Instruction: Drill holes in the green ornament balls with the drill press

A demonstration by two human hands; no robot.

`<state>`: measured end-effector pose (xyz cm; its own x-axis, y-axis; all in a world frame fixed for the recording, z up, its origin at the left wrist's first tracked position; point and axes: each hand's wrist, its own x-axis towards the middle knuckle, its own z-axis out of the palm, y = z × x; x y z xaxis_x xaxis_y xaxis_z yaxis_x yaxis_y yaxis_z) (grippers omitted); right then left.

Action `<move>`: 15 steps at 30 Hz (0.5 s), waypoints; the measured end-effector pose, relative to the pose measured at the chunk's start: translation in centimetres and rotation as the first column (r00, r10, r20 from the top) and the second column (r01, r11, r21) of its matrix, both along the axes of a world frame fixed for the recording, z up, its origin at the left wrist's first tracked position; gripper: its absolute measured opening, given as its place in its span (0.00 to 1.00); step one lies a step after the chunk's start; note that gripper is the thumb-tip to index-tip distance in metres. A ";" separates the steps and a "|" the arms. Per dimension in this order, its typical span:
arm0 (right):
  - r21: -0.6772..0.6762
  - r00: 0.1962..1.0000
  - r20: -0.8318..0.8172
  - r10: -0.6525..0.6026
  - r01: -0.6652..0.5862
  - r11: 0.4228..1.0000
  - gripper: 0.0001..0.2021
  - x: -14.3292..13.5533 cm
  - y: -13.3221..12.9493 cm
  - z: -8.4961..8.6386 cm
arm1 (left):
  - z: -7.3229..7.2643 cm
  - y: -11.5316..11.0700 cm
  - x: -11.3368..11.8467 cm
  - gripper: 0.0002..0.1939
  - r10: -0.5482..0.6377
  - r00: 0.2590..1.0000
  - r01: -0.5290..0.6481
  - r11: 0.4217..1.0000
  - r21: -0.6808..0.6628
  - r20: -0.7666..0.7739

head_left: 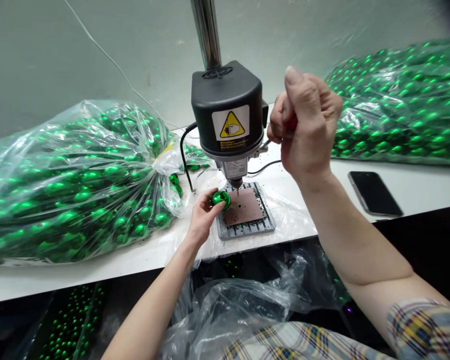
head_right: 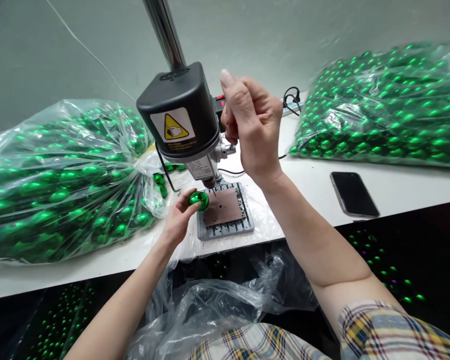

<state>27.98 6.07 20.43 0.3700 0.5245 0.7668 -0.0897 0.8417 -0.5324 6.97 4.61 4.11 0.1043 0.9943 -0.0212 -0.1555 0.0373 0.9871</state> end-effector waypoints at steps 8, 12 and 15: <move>-0.024 1.000 0.030 -0.003 0.003 1.000 0.28 0.2 0.1 -0.1 | -2.4 1.4 2.0 0.37 -0.080 0.993 0.081 0.997 0.001 -0.091; -0.015 0.999 0.035 -0.013 0.013 1.000 0.28 0.1 0.1 -0.2 | -3.1 1.6 2.6 0.37 -0.076 0.988 0.086 0.994 0.066 -0.136; 0.030 0.999 -0.024 0.037 -0.036 0.999 0.27 -0.1 -0.1 0.0 | -3.6 1.5 2.8 0.36 -0.068 0.984 0.088 0.989 0.117 -0.165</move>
<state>27.92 5.98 20.43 0.3697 0.5153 0.7731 -0.1331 0.8529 -0.5049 9.81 6.15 0.47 0.1871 0.9792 0.0788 0.0037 -0.0809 0.9967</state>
